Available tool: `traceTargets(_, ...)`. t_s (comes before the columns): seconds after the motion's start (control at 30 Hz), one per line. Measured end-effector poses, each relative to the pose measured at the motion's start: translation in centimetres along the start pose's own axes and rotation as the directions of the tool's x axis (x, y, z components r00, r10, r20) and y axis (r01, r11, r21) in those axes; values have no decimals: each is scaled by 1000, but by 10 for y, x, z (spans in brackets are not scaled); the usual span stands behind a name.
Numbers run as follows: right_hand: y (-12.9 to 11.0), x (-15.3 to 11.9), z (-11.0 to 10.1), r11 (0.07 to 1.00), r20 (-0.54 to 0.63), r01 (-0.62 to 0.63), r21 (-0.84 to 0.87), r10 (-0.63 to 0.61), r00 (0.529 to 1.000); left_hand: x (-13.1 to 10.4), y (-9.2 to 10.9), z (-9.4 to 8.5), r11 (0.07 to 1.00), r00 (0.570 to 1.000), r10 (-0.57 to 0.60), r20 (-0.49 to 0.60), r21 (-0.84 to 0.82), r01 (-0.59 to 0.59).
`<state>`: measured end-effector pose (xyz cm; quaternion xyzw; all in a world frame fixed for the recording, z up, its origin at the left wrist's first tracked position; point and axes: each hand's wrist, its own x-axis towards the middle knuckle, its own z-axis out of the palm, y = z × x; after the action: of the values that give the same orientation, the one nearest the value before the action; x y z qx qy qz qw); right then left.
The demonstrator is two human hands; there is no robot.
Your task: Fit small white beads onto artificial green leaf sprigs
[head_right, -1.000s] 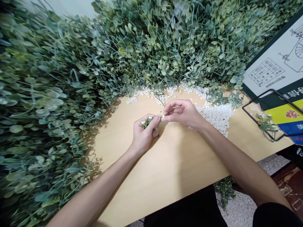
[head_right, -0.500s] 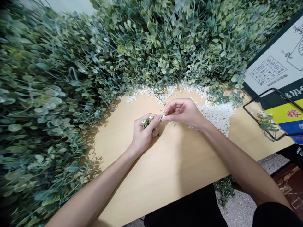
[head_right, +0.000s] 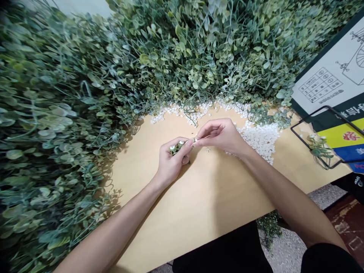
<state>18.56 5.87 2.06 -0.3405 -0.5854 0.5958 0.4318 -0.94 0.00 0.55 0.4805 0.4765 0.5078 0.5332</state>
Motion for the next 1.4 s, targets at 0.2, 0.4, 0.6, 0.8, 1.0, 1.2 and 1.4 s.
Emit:
traceTargets(0.2, -1, -1, -1, 1000, 32, -1, -4, 1, 999, -1, -1, 0, 1000, 1000, -1, 8, 26, 0)
traceTargets(0.4, 2, 0, -1, 999, 31, 30, 21, -30, 999, 0, -2, -2, 1000, 1000, 13, 20, 18, -13)
traceTargets(0.6, 2, 0, 2, 997, 14, 43, 64, -44, 999, 0, -3, -3, 999, 999, 31, 21, 41, -32)
traceTargets(0.8, 1, 0, 1, 993, 42, 39, 113, -44, 998, -2, -1, -2, 995, 999, 30, 19, 96, -32)
traceTargets(1.0, 0, -1, 0, 995, 68, 33, 97, -40, 997, -1, -4, -4, 998, 999, 27, 29, 49, -28)
traceTargets(1.2, 3, -2, 6, 993, 26, 54, 105, -57, 998, -1, -6, -4, 1000, 999, 27, 25, 0, -27)
traceTargets(1.4, 7, -2, 8, 990, -17, 79, 120, -78, 997, -1, -2, -1, 999, 999, 43, 4, 20, -44)
